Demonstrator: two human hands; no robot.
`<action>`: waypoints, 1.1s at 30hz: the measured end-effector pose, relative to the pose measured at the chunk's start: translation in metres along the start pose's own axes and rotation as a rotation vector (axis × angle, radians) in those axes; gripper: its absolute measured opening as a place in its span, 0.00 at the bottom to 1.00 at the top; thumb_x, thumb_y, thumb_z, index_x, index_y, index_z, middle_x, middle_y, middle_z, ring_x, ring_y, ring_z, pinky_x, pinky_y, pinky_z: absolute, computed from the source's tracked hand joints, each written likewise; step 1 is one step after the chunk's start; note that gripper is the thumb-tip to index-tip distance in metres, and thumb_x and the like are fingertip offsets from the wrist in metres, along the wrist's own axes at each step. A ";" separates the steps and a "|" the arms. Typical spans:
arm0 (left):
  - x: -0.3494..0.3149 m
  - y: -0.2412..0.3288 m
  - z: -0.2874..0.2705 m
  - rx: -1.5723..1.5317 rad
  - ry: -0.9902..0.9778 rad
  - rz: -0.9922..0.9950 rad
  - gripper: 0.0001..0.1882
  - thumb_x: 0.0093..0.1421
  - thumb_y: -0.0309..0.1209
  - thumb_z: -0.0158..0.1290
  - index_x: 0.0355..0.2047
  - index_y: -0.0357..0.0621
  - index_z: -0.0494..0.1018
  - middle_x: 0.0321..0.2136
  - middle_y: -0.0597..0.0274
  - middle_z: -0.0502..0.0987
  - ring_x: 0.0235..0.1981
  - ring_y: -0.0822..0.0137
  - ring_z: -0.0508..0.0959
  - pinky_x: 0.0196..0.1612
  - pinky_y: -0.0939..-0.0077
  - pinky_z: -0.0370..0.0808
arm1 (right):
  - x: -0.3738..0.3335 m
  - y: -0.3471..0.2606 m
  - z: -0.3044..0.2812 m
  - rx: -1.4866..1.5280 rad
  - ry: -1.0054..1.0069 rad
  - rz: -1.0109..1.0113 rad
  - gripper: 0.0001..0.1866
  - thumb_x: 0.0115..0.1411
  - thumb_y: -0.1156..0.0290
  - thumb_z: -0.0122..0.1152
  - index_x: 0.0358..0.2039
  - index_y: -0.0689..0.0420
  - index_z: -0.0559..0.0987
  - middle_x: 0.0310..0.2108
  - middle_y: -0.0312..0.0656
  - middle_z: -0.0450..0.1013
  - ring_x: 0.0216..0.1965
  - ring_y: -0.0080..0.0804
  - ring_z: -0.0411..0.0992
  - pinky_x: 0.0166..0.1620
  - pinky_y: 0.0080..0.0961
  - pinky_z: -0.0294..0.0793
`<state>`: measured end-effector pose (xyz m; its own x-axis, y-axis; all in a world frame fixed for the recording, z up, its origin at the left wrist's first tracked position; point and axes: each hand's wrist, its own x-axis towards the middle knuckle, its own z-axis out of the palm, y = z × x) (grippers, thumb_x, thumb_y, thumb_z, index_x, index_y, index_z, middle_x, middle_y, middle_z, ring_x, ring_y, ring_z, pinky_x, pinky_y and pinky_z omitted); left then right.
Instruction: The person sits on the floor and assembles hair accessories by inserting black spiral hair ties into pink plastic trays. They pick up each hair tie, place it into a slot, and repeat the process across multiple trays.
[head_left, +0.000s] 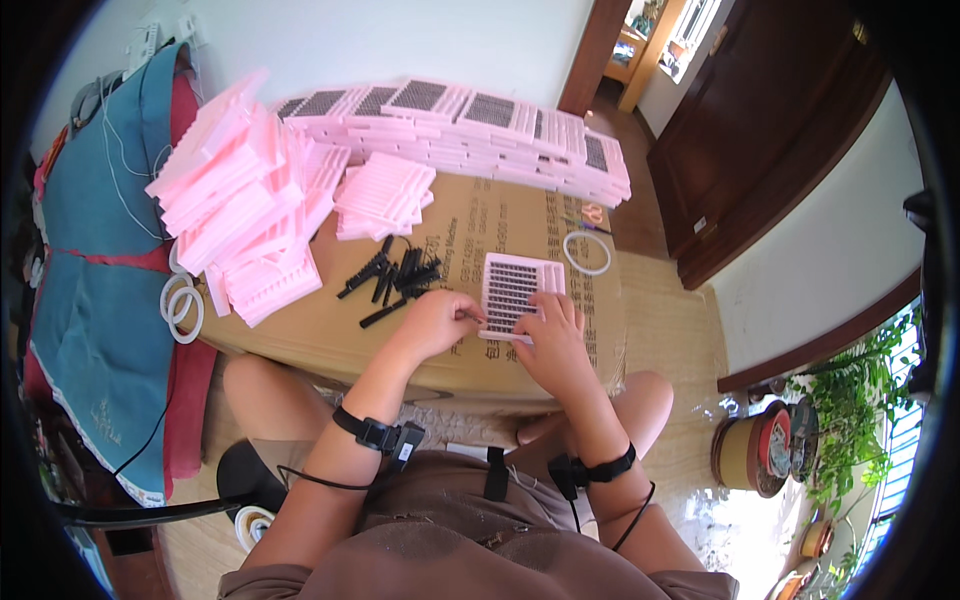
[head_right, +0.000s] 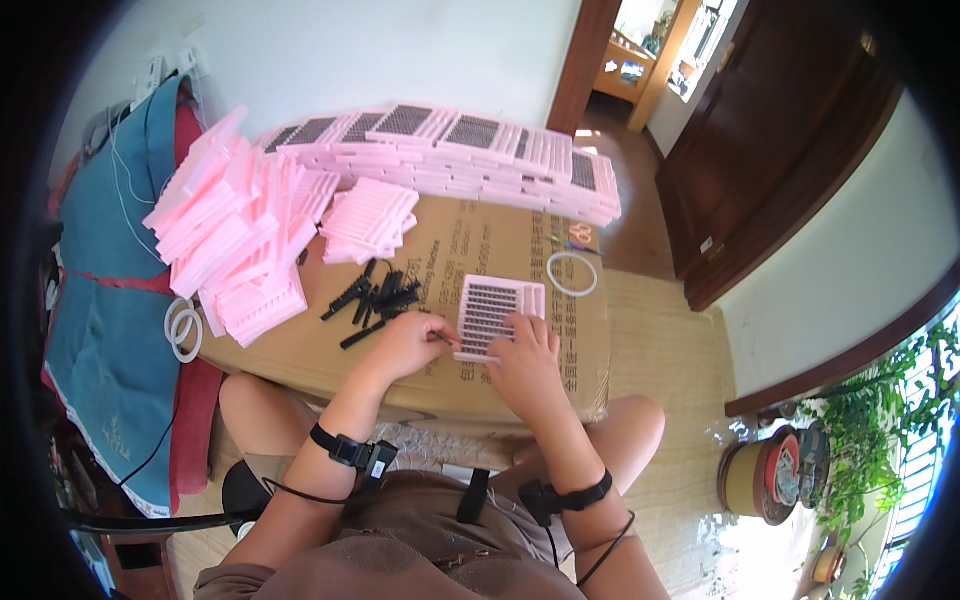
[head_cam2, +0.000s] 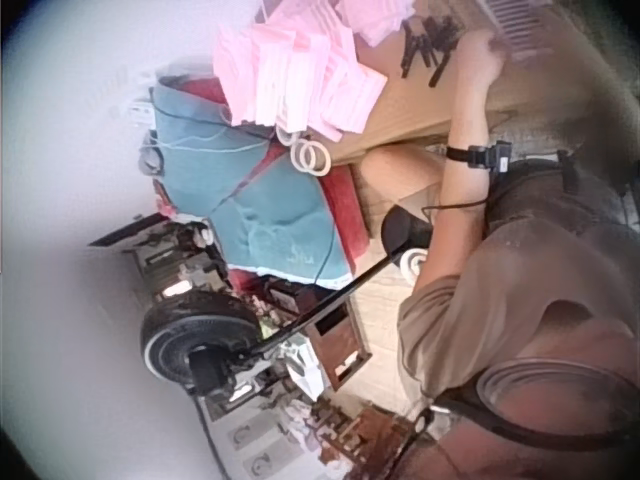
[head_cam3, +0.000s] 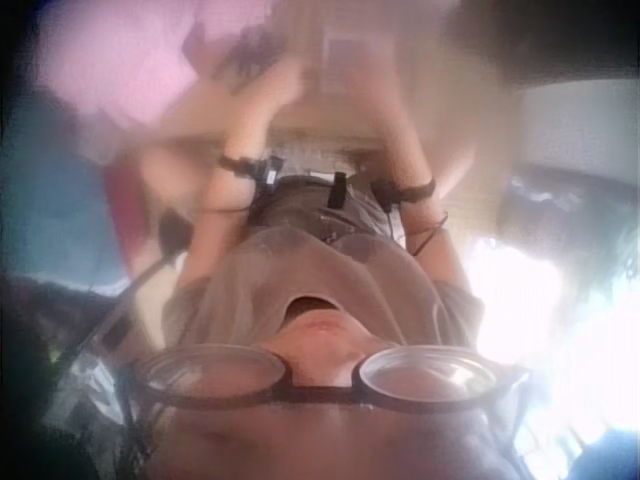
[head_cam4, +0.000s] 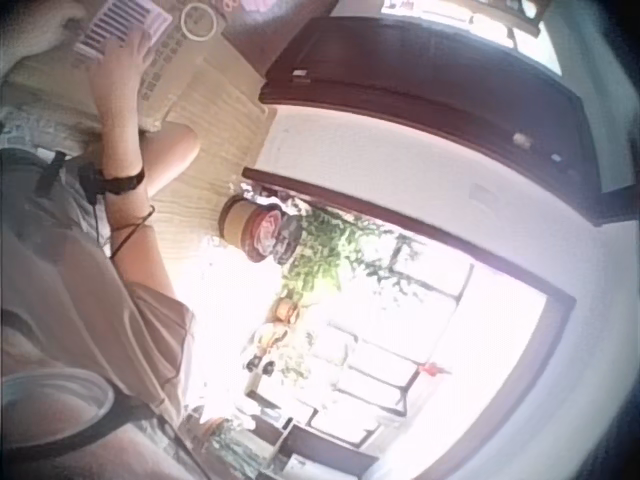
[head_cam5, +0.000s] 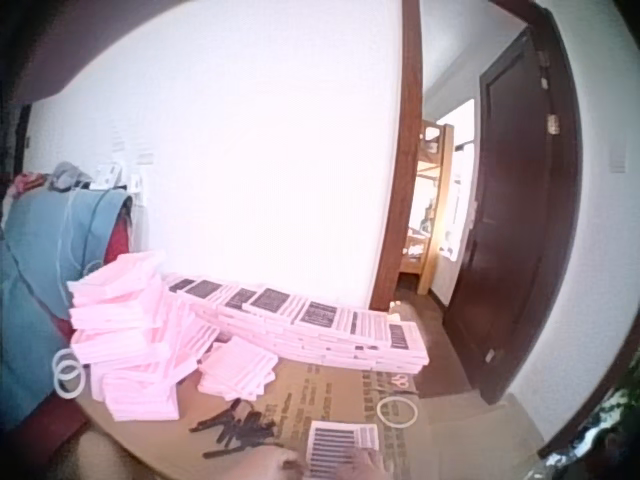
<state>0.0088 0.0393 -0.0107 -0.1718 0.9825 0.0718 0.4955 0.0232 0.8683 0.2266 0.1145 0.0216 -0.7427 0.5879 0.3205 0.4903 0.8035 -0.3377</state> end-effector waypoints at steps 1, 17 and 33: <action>0.001 -0.002 0.001 -0.067 -0.012 -0.003 0.08 0.55 0.23 0.61 0.36 0.37 0.84 0.32 0.56 0.85 0.33 0.65 0.84 0.39 0.72 0.78 | -0.001 0.001 -0.003 -0.011 0.001 -0.018 0.07 0.52 0.71 0.67 0.33 0.53 0.81 0.55 0.43 0.70 0.60 0.51 0.64 0.60 0.50 0.62; -0.004 -0.015 0.000 -0.753 0.176 -0.091 0.06 0.68 0.28 0.58 0.34 0.40 0.80 0.20 0.80 0.69 0.20 0.86 0.64 0.23 0.86 0.59 | 0.239 -0.064 -0.055 0.182 0.512 -0.316 0.06 0.57 0.75 0.68 0.35 0.60 0.83 0.35 0.46 0.77 0.38 0.46 0.77 0.43 0.37 0.76; -0.011 -0.015 -0.006 -0.653 0.111 -0.191 0.12 0.67 0.36 0.61 0.39 0.37 0.81 0.18 0.76 0.70 0.20 0.82 0.66 0.23 0.79 0.63 | 0.438 -0.169 0.125 -0.099 0.324 -0.392 0.06 0.55 0.77 0.59 0.29 0.57 0.84 0.39 0.44 0.77 0.48 0.42 0.75 0.48 0.38 0.80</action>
<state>-0.0020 0.0273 -0.0220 -0.3080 0.9469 -0.0921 -0.1609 0.0436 0.9860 -0.2391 0.2243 0.1084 -0.7079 0.2276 0.6687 0.2563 0.9649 -0.0571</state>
